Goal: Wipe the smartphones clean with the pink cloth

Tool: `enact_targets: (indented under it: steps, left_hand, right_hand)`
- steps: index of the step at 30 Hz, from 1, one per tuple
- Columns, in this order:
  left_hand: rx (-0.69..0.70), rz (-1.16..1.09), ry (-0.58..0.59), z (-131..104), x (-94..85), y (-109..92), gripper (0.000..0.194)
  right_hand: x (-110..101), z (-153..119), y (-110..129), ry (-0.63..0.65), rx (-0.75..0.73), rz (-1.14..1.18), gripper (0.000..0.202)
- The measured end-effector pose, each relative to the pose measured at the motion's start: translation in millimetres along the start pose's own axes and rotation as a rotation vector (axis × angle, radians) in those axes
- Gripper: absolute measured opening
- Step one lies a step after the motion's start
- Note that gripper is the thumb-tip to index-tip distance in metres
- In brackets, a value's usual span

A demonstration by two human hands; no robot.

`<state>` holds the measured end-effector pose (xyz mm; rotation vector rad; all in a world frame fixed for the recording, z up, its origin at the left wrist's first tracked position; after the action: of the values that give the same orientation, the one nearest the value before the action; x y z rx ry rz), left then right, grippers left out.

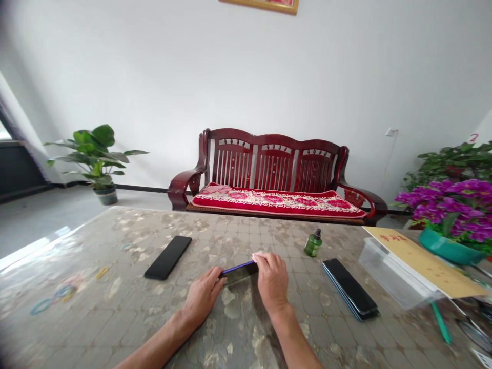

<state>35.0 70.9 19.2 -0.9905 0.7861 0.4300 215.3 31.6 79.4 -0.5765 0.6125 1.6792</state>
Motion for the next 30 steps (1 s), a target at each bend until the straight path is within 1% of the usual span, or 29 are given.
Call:
enact_targets:
  steps: [2, 3, 5, 9, 11, 12, 14, 18, 19, 20, 21, 23, 27, 29, 30]
  left_hand:
    - [-0.002, 0.001, -0.001, 1, 1.1, 0, 0.014]
    - [-0.001, 0.006, -0.002, 1, 1.7, 0, 0.014]
    - [0.0, 0.02, -0.007, 1, 3.0, 0, 0.014]
    - [0.02, 0.005, -0.019, 0, 4.6, 1, 0.015]
    - [0.03, -0.012, -0.02, 0, 4.6, 1, 0.014]
    - [0.029, -0.013, -0.017, 0, 4.3, 1, 0.014]
    - [0.018, -0.001, -0.007, 0, 3.6, 1, 0.014]
    - [-0.007, 0.032, 0.011, 1, 2.7, 0, 0.012]
    - [-0.009, 0.036, 0.012, 1, 2.9, 0, 0.012]
    - [-0.01, 0.039, 0.012, 1, 3.2, 0, 0.012]
    - [-0.01, 0.04, 0.009, 1, 3.8, 0, 0.012]
    - [-0.012, 0.033, -0.004, 1, 4.5, 0, 0.012]
    - [0.008, -0.011, -0.035, 1, 4.3, 1, 0.01]
    - [0.028, -0.025, -0.044, 1, 4.0, 0, 0.009]
    - [0.032, -0.021, -0.044, 1, 4.1, 1, 0.009]
  right_hand:
    - [-1, 1, -9, -0.016, 0.026, -0.032, 0.024]
    - [0, 1, -7, -0.017, 0.026, -0.028, 0.024]
    - [2, 0, 10, -0.004, 0.004, 0.018, 0.025]
    - [6, -5, 59, 0.044, -0.077, 0.127, 0.023]
    - [7, -6, 71, 0.061, -0.102, 0.14, 0.022]
    - [6, -7, 70, 0.062, -0.109, 0.139, 0.022]
    - [3, -6, 56, 0.054, -0.106, 0.122, 0.022]
    - [-1, -2, 7, 0.009, -0.009, 0.0, 0.022]
    - [-2, -1, 0, 0.001, 0.009, -0.021, 0.022]
    - [-2, -1, -3, -0.005, 0.021, -0.033, 0.022]
    - [-1, 0, -1, -0.007, 0.022, -0.03, 0.022]
    - [2, 0, 16, 0.003, -0.003, 0.009, 0.022]
    - [8, -2, 67, 0.062, -0.107, 0.094, 0.018]
    - [10, -2, 76, 0.085, -0.127, 0.109, 0.017]
    - [10, -2, 73, 0.096, -0.123, 0.107, 0.017]
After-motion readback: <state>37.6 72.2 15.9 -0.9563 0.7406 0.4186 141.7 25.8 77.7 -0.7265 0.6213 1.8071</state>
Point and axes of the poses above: each hand's wrist, its own z-axis towards the middle knuckle, its own x-axis out of the palm, y = z × x, the point moved 8 cm from there along z, towards the middle knuckle, and after that the axes turned 5 degrees about -z, right-handed, at the moved point
